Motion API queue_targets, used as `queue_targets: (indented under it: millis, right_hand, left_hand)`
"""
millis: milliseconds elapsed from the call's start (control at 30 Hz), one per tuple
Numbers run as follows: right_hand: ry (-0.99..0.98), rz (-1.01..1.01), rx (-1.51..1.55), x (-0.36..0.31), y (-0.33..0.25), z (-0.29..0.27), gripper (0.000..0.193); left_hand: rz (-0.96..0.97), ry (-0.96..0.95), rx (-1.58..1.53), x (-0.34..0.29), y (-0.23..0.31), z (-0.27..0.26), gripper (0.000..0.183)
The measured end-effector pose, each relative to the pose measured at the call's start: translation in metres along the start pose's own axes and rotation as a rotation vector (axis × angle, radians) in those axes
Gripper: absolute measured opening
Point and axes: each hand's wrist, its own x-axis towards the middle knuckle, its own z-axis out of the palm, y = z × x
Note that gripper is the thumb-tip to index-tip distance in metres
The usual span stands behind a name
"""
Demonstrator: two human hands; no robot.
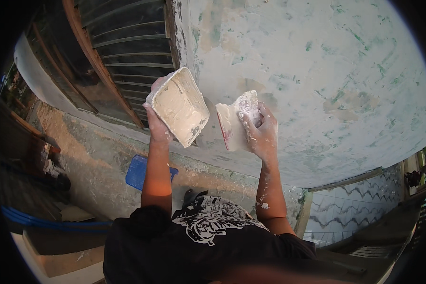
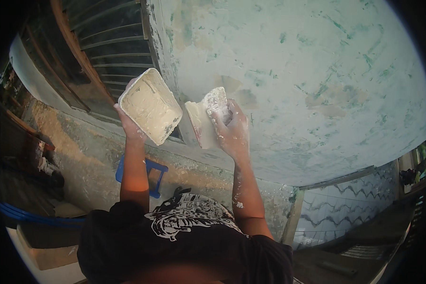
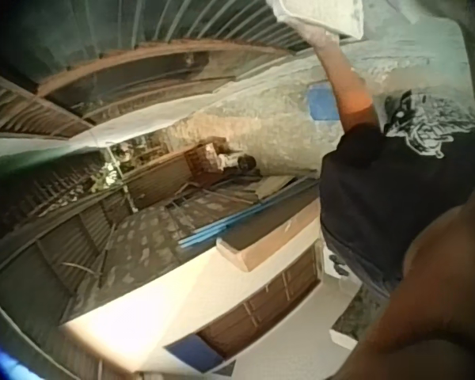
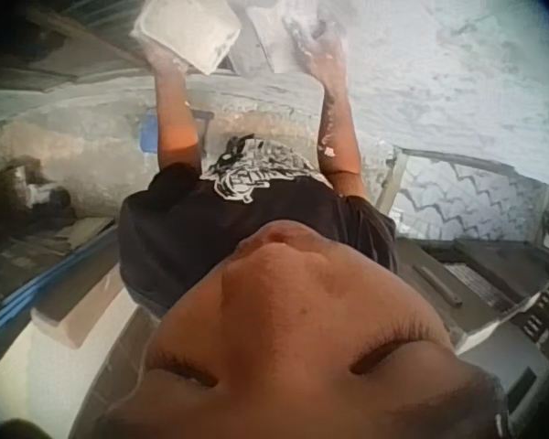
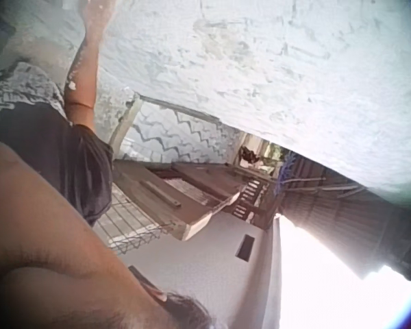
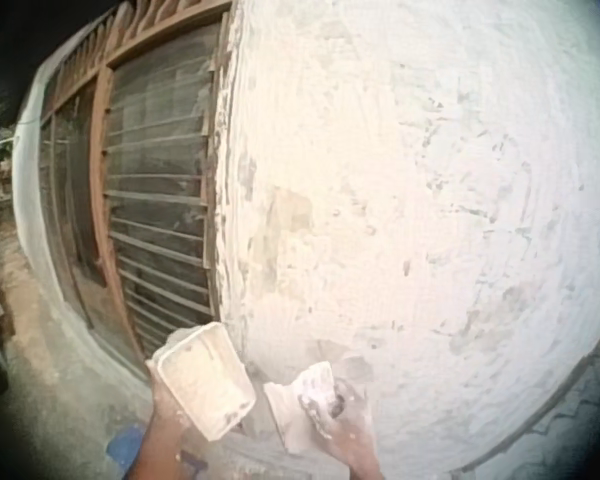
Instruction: Applying putty or plaster to an exterior wall using a scraper.
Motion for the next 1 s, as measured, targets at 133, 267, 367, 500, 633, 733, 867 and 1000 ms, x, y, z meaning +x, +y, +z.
queue_targets:
  millis: [133,267,367,500,633,733,867,1000]
  right_hand:
    - [-0.201,0.004,-0.119,0.007,-0.044,0.040,0.029]
    - [-0.029,-0.038,0.089,0.020,-0.069,0.088,0.026]
    - [-0.041,-0.053,0.040,0.029,-0.084,0.122,0.025]
    - [-0.119,-0.152,-0.144,0.029,-0.091,0.166,0.024]
    - [-0.116,-0.150,-0.114,0.032,-0.085,0.195,0.025]
    - [-0.107,-0.100,-0.091,0.030,-0.087,0.216,0.025]
    - [-0.137,0.002,-0.050,0.025,-0.079,0.232,0.024]
    - [-0.100,0.030,-0.053,0.026,-0.074,0.236,0.025]
  left_hand:
    - [0.033,-0.062,0.005,0.020,0.011,-0.019,0.097]
    - [0.004,-0.079,-0.053,0.038,0.009,-0.039,0.098]
    - [-0.045,-0.084,-0.087,0.045,0.008,-0.055,0.098]
    - [-0.053,-0.112,-0.080,0.054,0.010,-0.077,0.095]
    - [-0.141,-0.032,-0.145,0.057,0.010,-0.094,0.091]
    - [-0.188,-0.040,-0.198,0.058,0.008,-0.113,0.084]
    - [-0.255,-0.061,-0.270,0.058,0.004,-0.131,0.079]
    - [-0.344,-0.031,-0.265,0.057,-0.007,-0.137,0.078]
